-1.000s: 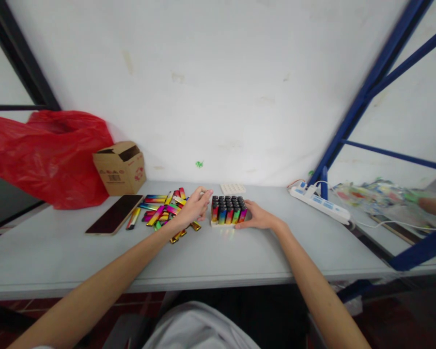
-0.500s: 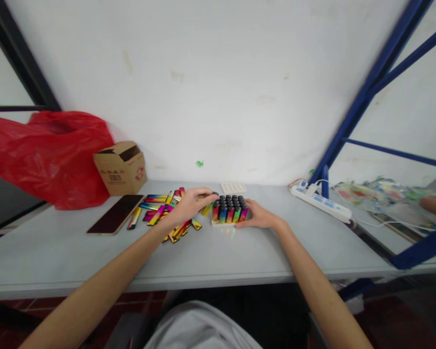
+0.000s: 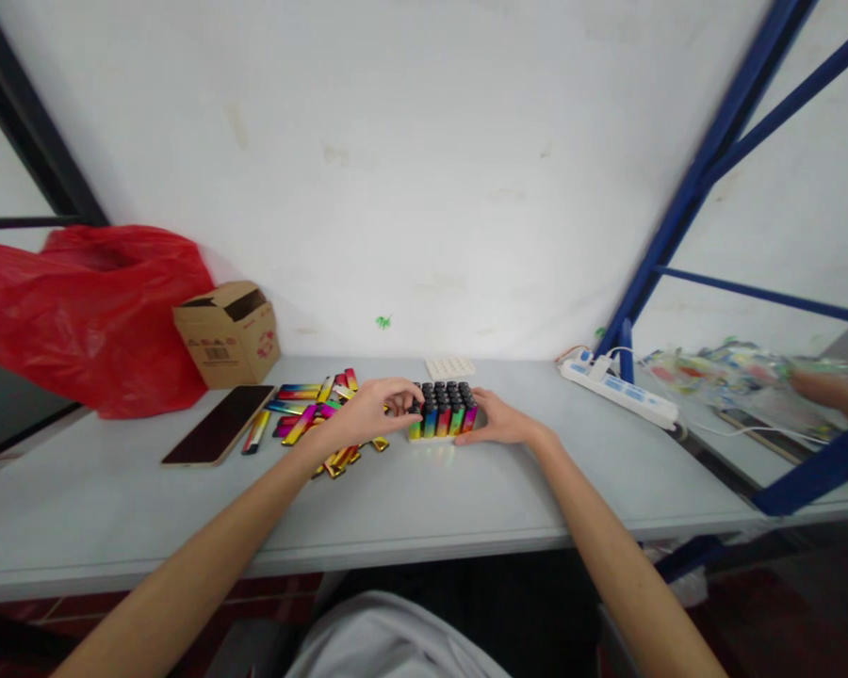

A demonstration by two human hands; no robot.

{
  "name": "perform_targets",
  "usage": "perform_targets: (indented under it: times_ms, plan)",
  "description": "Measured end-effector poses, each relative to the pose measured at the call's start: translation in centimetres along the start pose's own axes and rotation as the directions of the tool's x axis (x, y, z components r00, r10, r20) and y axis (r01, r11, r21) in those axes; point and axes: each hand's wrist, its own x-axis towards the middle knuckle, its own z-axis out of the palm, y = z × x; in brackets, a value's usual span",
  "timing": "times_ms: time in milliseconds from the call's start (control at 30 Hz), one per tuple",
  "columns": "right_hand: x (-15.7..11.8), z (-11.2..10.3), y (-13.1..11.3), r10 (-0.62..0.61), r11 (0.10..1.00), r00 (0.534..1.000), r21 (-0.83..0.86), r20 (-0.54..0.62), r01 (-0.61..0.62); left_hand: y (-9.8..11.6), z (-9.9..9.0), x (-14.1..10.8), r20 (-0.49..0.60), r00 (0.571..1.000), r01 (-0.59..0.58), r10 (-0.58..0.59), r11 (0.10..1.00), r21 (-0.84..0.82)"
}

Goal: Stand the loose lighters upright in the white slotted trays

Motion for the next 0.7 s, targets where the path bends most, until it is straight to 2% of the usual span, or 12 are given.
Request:
perform_targets:
  times_ms: [133, 300, 500, 567, 700]
  plan:
    - [0.1, 0.0, -0.2, -0.026, 1.0, 0.999, 0.004, -0.021, 0.026, 0.0, 0.1, -0.1, -0.037, 0.999, 0.024, -0.026, 0.998, -0.054]
    - [0.1, -0.4, -0.8, -0.066, 0.998, 0.997, 0.021, -0.042, 0.067, -0.4, -0.5, 0.0, -0.158, 0.987, 0.048, -0.04, 0.998, 0.048]
    - [-1.2, -2.1, -0.1, -0.009, 1.0, 0.998, 0.016, -0.068, 0.01, -3.3, -0.8, 1.4, -0.229, 0.967, 0.169, -0.112, 0.955, 0.244]
    - [-1.7, -2.8, 0.7, 0.047, 0.999, 0.995, -0.017, -0.091, -0.049, -4.5, -0.4, 2.7, -0.173, 0.977, 0.182, -0.128, 0.919, 0.349]
    - [-2.6, -3.9, 2.9, 0.112, 0.99, 0.981, -0.068, -0.158, -0.124, -5.6, 1.6, 6.3, 0.037, 0.984, 0.126, -0.177, 0.818, 0.561]
